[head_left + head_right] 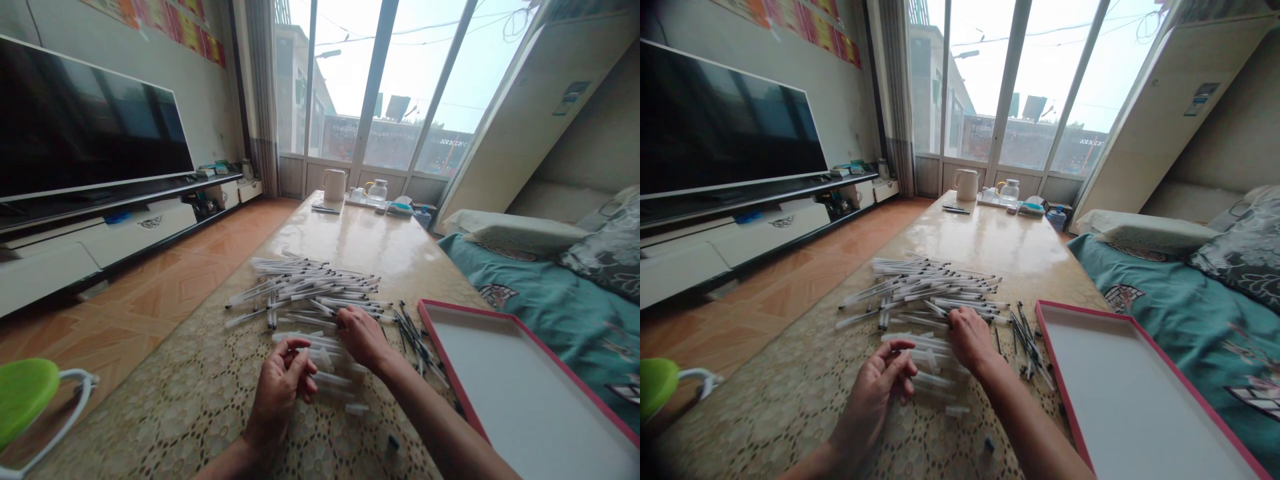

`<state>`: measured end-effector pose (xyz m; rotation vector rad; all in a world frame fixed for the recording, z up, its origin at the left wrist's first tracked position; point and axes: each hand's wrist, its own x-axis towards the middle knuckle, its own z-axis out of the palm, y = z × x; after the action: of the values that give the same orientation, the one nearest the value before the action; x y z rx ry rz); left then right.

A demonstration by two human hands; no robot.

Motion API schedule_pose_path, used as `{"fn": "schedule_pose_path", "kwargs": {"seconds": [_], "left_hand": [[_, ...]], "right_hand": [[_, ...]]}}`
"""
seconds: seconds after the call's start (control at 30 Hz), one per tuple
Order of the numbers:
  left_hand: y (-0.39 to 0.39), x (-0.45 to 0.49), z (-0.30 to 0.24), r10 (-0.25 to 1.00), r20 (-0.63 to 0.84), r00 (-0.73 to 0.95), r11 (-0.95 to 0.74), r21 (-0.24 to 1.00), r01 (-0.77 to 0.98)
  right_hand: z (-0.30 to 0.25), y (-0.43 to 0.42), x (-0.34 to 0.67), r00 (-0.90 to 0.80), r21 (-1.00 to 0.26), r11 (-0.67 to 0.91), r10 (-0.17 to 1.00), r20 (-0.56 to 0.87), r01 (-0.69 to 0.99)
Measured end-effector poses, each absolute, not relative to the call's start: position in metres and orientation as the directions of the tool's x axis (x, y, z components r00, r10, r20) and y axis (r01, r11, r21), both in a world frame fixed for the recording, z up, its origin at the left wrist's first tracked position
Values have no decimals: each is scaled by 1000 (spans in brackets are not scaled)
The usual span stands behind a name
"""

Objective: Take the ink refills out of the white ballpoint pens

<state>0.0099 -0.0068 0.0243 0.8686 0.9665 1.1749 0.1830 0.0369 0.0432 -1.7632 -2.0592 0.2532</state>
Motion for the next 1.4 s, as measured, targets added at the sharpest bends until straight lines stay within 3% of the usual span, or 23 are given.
{"fn": "schedule_pose_path", "kwargs": {"seconds": [0.27,0.37,0.43,0.57,0.67,0.77,0.87,0.93,1.0,1.13,1.4], "left_hand": [[-6,9,21,984,-133,122,166,931,-325],[-5,10,17,982,-125,140,162,943,-291],[-4,11,16,978,-113,178,159,950,-268],[-4,11,14,973,-66,220,126,954,-270],[-4,11,14,968,-38,246,113,948,-297],[-4,11,15,965,-32,259,112,948,-298],[-8,14,18,955,-35,296,119,955,-273],[-12,16,20,943,-26,332,118,958,-260],[-16,17,22,929,-15,369,115,961,-252],[-21,18,22,906,-10,423,124,962,-244],[-18,17,20,896,-99,433,238,930,-279]], "right_hand": [[56,0,230,80,-644,141,950,301,752],[50,-21,241,248,-883,120,935,254,455],[45,-34,241,297,-961,96,939,174,258],[35,-53,230,228,-994,46,971,68,100],[35,-59,224,145,-994,43,988,57,99],[42,-61,223,94,-938,106,985,144,331],[48,-64,220,-15,-702,233,953,302,673],[48,-65,216,-133,-547,307,933,333,779],[44,-65,210,-220,-477,338,933,286,811],[30,-65,201,-282,-450,346,937,205,823],[20,-64,196,-287,-255,359,916,279,898]]}}
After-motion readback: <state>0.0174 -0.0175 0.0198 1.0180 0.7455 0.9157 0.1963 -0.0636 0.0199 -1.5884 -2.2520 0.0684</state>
